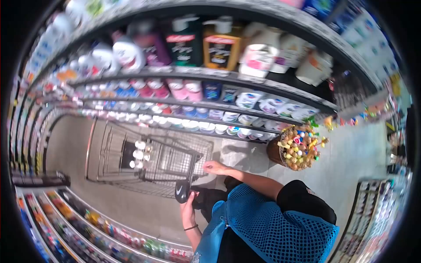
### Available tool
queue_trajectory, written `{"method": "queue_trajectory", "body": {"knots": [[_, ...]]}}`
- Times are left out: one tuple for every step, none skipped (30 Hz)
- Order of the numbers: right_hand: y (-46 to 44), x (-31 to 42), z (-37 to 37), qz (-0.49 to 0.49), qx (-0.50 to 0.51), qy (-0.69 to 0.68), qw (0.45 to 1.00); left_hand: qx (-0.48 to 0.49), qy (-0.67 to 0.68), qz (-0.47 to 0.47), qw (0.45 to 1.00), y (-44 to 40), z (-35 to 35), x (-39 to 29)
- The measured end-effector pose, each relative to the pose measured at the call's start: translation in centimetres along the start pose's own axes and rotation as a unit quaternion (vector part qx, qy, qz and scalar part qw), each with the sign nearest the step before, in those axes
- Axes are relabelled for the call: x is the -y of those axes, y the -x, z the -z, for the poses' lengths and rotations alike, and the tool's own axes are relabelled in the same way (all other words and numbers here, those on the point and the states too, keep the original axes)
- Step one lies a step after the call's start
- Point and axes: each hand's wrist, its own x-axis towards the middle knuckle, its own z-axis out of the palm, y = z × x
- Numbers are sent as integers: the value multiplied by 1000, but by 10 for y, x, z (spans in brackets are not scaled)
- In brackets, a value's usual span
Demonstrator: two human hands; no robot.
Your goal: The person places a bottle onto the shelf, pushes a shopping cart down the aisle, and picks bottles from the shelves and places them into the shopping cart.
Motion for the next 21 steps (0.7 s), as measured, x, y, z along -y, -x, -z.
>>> {"method": "queue_trajectory", "body": {"knots": [[22, -13, 27, 36, -5, 38, 999, 9, -29, 8, 1000, -1, -20, 0], [50, -15, 55, 23, -41, 27, 999, 32, -61, 7, 998, 0, -40, -7], [77, -17, 84, 10, -70, 17, 997, 49, -91, 4, 995, 2, -59, -14], [104, -16, 107, 50, -121, 13, 991, 56, -100, -15, 993, 4, -67, -20], [125, -5, 134, 51, -151, -25, 987, 51, -105, -24, 993, 3, -72, -18], [142, 4, 159, 73, -222, 20, 972, 53, -109, -29, 992, 1, -75, -17], [161, 34, 178, 46, -285, 60, 956, 58, -113, -35, 991, -1, -79, -17], [157, 21, 206, 80, -326, 57, 940, 56, -97, -30, 993, 7, -93, -27], [165, 52, 225, 114, -362, 56, 923, 58, -103, -35, 992, 3, -91, -24], [164, 68, 245, 177, -403, 65, 895, 53, -102, -42, 992, -5, -85, -16], [181, 136, 240, 204, -450, 16, 869, 50, -99, -47, 993, -1, -78, -13], [186, 180, 247, 215, -477, 13, 852, 62, -133, -26, 989, 2, -82, -20], [188, 219, 252, 262, -492, 26, 830, 66, -137, -25, 988, 6, -86, -23], [185, 246, 260, 308, -509, 60, 801, 73, -145, -15, 987, 8, -89, -25], [189, 282, 260, 331, -519, 78, 785, 78, -152, -6, 985, 11, -90, -29], [191, 314, 259, 356, -526, 93, 767, 85, -157, -9, 984, 16, -91, -32], [183, 334, 262, 376, -537, 118, 746, 90, -161, -16, 983, 19, -92, -36], [176, 352, 264, 403, -545, 161, 717, 81, -184, -36, 979, 26, -85, -40], [164, 365, 271, 430, -552, 201, 685, 79, -188, -52, 978, 27, -81, -41], [155, 375, 273, 400, -560, 221, 691, 73, -164, -49, 983, 31, -83, -45], [147, 381, 277, 368, -566, 242, 697, 68, -138, -44, 987, 34, -80, -48]]}}
